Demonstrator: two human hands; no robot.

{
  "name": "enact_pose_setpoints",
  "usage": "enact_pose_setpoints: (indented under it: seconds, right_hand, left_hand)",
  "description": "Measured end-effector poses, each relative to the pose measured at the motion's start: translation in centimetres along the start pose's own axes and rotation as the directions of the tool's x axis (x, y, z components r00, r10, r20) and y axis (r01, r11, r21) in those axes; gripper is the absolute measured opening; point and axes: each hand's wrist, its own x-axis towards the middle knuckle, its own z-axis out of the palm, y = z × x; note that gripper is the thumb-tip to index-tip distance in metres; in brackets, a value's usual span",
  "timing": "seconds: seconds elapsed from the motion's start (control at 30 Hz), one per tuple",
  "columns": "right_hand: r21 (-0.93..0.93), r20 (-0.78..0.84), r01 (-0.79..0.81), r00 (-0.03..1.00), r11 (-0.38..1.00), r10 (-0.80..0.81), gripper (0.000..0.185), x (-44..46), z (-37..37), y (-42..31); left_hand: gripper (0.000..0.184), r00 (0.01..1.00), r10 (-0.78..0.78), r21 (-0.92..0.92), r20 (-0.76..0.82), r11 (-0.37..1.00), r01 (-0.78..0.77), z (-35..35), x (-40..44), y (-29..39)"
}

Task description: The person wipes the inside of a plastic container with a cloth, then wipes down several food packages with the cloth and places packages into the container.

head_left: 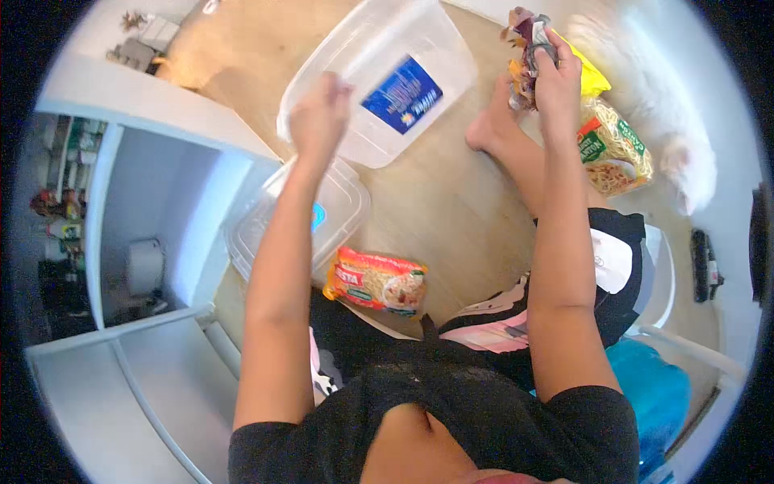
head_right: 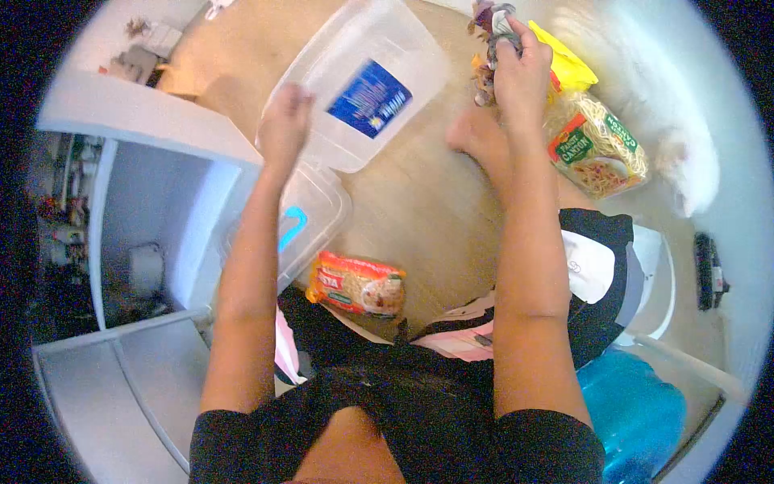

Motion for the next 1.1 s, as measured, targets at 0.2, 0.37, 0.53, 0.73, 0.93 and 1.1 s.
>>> enact_pose_setpoints:
  seconds: [0.2,0.37,0.53,0.73,0.93,1.1]
  right_hand:
    - [-0.014,-0.177,0.222,0.959,0.975,-0.221,0.036,-4.9,4.0,-2.4]
    - [0.332,0.128,0.615,0.721,0.715,-0.681,0.041,-12.1,7.8,-9.8]
    - [0.385,0.112,0.414,0.866,0.825,-0.487,0.024,-11.8,8.4,-6.0]
    - [-0.108,-0.051,-0.157,0.987,0.982,0.152,0.032,-6.6,7.1,5.5]
    - [0.341,0.126,0.374,0.891,0.862,-0.437,0.033,-10.5,8.4,-8.2]
    - [0.218,-0.040,0.748,0.648,0.626,-0.761,0.021,-10.9,7.3,-12.3]
  left_hand:
    - [0.031,0.872,-0.487,-0.540,0.048,0.721,0.433,-8.7,6.1,-2.3]
    - [0.041,0.770,-0.629,-0.568,0.108,0.597,0.567,-9.4,4.6,-5.6]
    - [0.058,0.719,-0.650,-0.719,0.248,0.374,0.586,-9.1,0.6,-6.2]
    - [0.063,0.744,-0.643,-0.769,0.183,0.377,0.516,-10.4,-1.1,-7.1]
    - [0.064,0.724,-0.654,-0.797,0.218,0.309,0.519,-9.8,-1.4,-7.2]
    - [0.063,0.765,-0.576,-0.731,0.289,0.383,0.565,-10.2,-3.8,-6.0]
